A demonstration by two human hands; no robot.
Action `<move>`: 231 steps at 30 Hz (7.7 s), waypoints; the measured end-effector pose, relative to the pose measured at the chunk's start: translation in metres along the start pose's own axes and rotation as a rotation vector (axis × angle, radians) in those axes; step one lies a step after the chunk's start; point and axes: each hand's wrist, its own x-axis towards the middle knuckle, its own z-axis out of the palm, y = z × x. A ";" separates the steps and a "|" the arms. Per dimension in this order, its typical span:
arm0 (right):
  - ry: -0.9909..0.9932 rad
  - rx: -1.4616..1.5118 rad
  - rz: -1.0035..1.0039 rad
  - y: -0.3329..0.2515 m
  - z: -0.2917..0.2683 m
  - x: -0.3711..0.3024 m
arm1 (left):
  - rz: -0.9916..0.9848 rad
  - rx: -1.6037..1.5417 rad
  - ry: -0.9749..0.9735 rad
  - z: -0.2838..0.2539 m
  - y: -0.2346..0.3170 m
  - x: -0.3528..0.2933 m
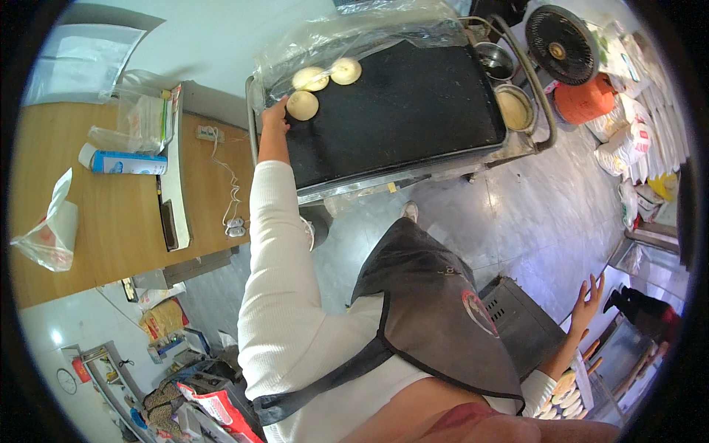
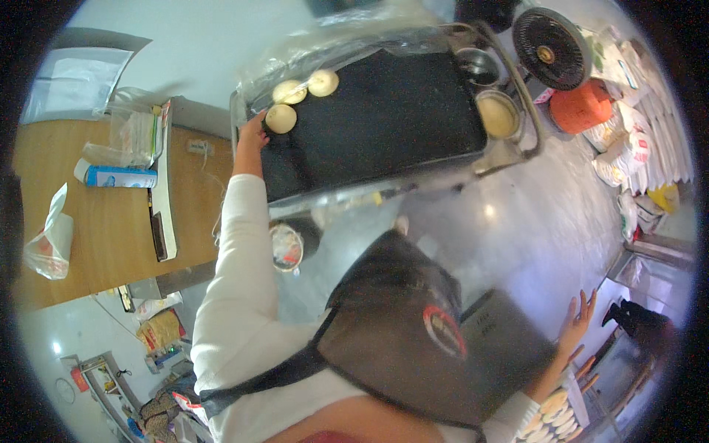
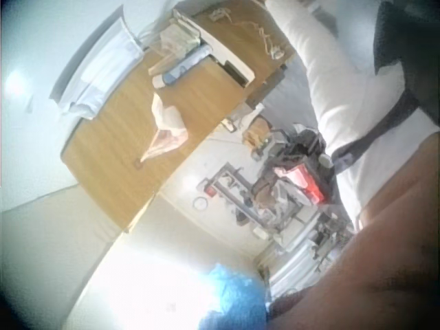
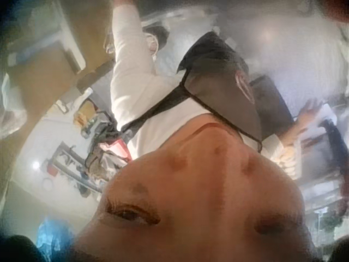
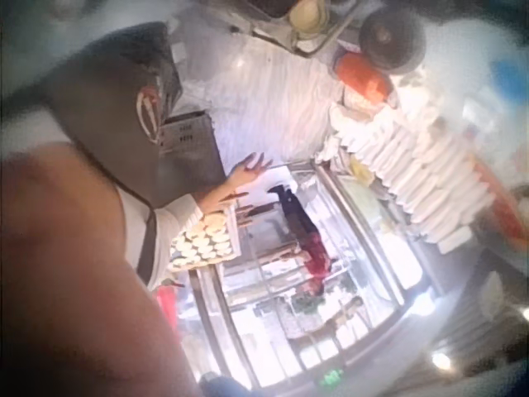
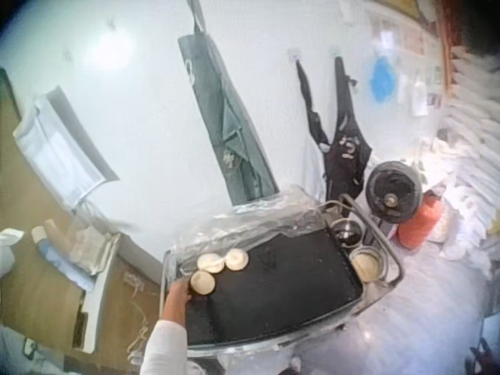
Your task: The person flattens dough balls, dips them in a liquid, and places them on a griddle. They then wash two red-handled scrapers in a sink, dry them, and return to a dough mixer to scrape dough from the bowl sides.
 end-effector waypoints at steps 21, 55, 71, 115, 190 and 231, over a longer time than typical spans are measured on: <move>-0.358 -0.045 -0.738 -0.254 0.266 0.255 | 1.015 1.081 -0.822 0.199 -0.033 -0.194; -0.510 0.150 -1.194 -0.419 0.223 0.183 | 0.630 0.352 -0.857 0.246 -0.014 -0.157; -0.618 1.003 -0.001 -0.385 0.174 0.076 | 0.772 0.528 -0.996 0.210 -0.061 -0.198; 0.092 -0.514 0.900 0.422 -0.197 -0.599 | 1.301 0.910 -1.809 0.012 -0.313 -0.626; -0.288 0.401 -0.422 -0.311 0.206 0.243 | 0.912 0.233 -1.363 0.273 -0.048 -0.203; 0.712 2.456 0.429 -0.030 -0.069 -0.291 | 1.826 -0.022 -2.128 0.000 -0.264 -0.648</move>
